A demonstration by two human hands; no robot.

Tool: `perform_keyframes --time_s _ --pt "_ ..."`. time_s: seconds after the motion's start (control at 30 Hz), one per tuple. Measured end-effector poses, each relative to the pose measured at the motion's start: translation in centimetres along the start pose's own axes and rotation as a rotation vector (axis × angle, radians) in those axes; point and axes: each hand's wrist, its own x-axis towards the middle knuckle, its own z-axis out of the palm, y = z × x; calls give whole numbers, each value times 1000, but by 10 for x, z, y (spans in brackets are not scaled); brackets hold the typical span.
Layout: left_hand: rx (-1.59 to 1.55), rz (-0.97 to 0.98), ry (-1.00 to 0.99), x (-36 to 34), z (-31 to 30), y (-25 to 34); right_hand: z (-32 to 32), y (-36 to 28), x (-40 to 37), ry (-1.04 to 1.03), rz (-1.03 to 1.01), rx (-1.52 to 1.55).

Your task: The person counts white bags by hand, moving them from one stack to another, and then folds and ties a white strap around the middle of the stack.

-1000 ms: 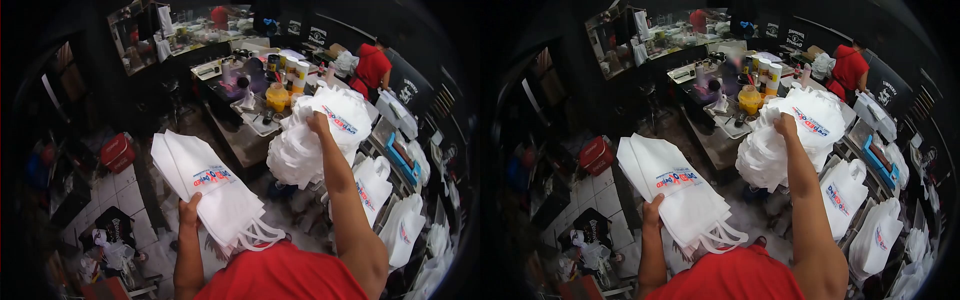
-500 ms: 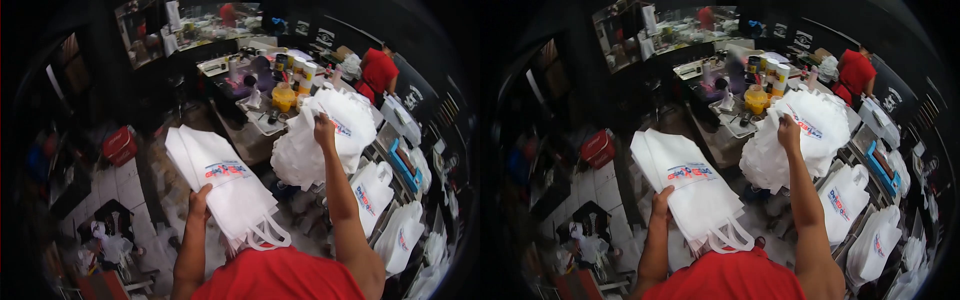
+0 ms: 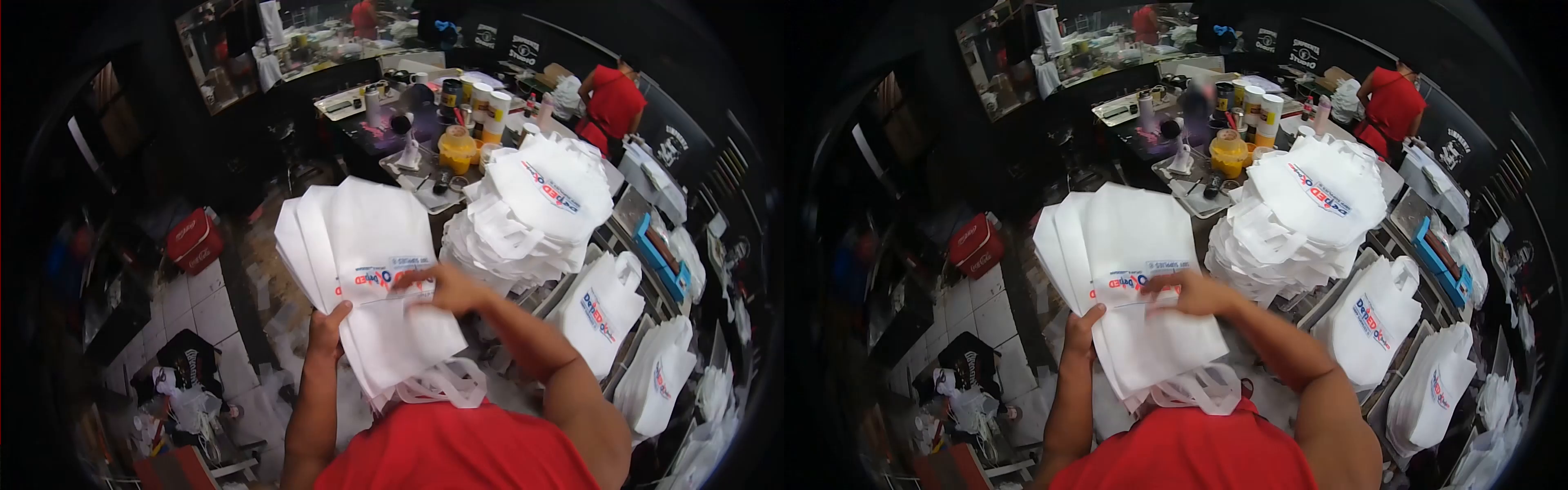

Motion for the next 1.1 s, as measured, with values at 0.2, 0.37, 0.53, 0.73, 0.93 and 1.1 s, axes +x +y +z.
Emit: perform_keyframes --time_s 0.2,0.37,0.53,0.73,0.93,1.1 --pt "-6 55 102 0 -17 -6 -163 109 13 1135 463 -907" --pt "-45 60 150 -1 -17 0 -173 116 -3 1087 518 -638" --pt "-54 -16 98 4 -14 -1 -37 8 -12 742 -57 -181" --pt "-195 -89 -80 15 -2 -18 63 -3 -7 167 -326 -76" --pt "-162 -40 -6 13 7 -16 50 2 -5 215 -94 400" --pt "-197 -37 1 9 19 -3 48 19 -6 155 -107 707"
